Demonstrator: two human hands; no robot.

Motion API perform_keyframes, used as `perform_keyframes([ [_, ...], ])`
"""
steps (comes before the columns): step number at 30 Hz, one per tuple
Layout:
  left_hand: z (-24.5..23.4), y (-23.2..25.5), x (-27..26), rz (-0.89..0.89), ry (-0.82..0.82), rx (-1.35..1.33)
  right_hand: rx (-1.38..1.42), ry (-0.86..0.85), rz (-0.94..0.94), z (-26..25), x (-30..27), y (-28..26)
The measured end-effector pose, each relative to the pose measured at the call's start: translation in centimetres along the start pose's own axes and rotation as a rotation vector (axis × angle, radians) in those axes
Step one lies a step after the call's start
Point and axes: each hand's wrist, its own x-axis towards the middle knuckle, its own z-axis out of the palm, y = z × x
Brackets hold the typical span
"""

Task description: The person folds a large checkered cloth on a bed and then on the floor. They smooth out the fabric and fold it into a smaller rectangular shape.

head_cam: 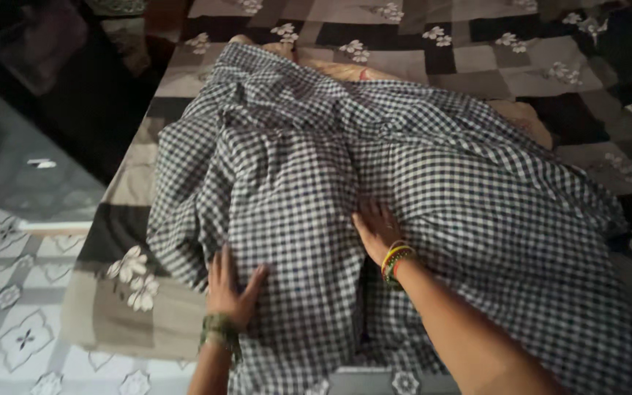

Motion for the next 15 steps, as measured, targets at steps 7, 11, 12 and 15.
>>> perform_keyframes([
  [7,2.3,-5.1,-15.1,-1.061,-0.076,-1.103,0.11,-0.142,0.194,5.2,-8.6,-1.0],
  [11,4.7,-4.7,-15.3,-1.277,-0.157,-1.551,0.985,-0.223,0.507,7.5,-10.5,-4.7],
  [12,5.5,-4.6,-13.5,-1.135,-0.133,-1.691,1.037,-0.244,0.52,7.1,-10.6,-5.5],
  [15,6.2,-6.0,-8.1,-1.19,-0.058,-1.519,1.128,-0.367,0.728,3.7,-10.8,-7.7],
])
